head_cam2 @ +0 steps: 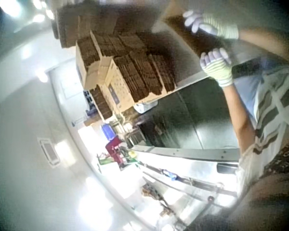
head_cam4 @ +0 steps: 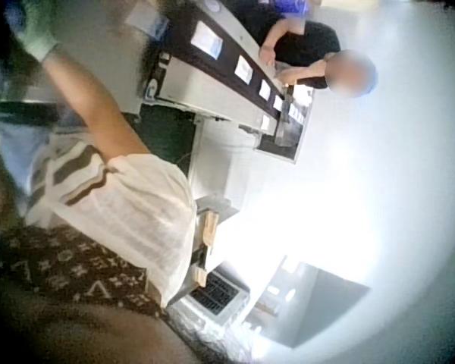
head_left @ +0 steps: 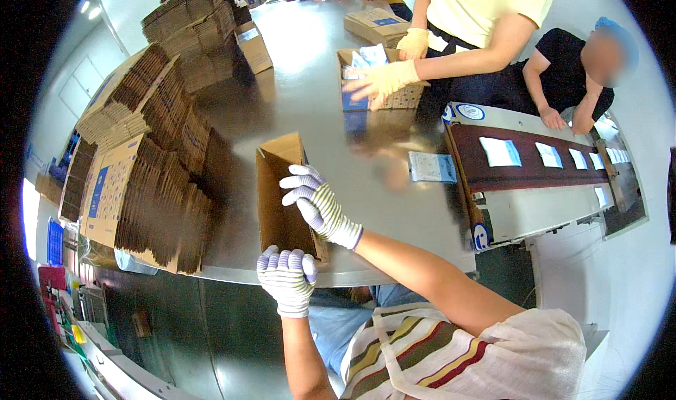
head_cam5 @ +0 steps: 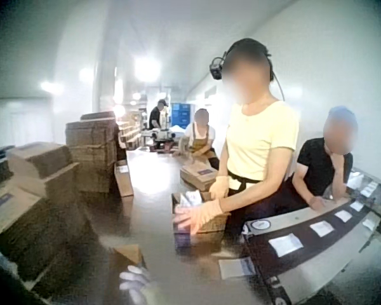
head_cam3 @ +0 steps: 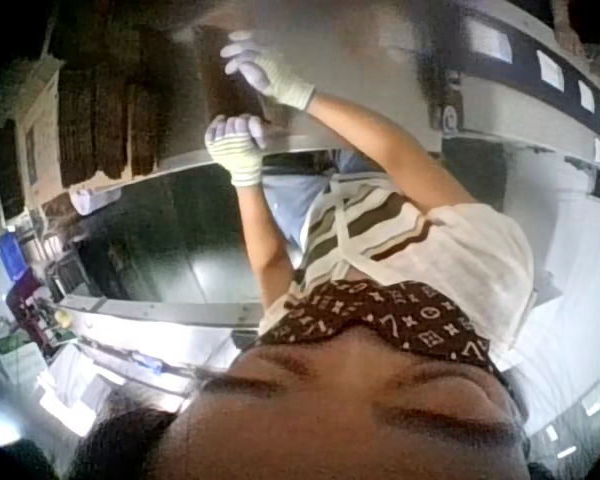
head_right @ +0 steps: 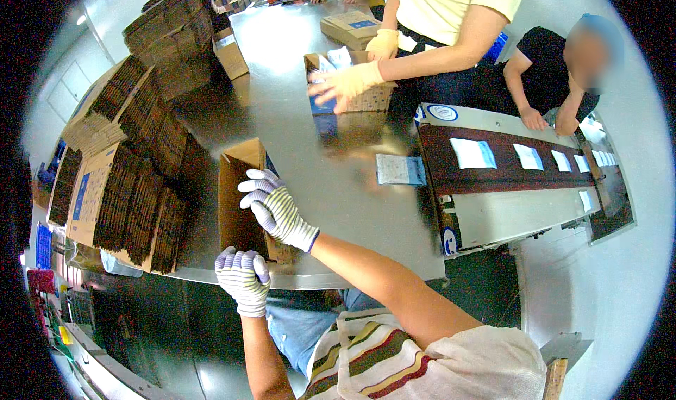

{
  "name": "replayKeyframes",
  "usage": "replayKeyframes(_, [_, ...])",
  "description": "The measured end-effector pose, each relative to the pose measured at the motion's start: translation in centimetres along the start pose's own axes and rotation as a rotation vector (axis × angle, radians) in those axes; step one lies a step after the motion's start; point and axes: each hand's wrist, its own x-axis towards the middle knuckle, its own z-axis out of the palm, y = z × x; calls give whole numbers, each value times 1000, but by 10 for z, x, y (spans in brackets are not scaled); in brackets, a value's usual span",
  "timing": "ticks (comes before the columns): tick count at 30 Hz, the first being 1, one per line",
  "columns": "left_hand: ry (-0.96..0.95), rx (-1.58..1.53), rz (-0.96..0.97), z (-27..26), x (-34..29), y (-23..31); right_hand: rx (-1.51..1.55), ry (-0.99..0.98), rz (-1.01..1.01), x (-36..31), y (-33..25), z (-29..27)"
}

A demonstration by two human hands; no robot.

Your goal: The person picks up a cardboard box from a stack, opens it, and places several small blue and white packets inside by hand before moving the filled box aside.

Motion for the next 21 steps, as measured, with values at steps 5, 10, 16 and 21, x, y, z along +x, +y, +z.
replayKeyframes(5, [1, 7, 1, -3, -1, -1, -8, -2, -15, 2, -4, 1])
replayKeyframes(10, [24, 12, 9, 0, -1, 0, -4, -4, -19, 2, -4, -2])
replayKeyframes(16, [12, 14, 4, -2, 0, 1, 1, 5, -11, 1, -6, -1])
replayKeyframes(21, [7, 7, -1, -2, 0, 1, -15, -23, -5, 3, -8, -4])
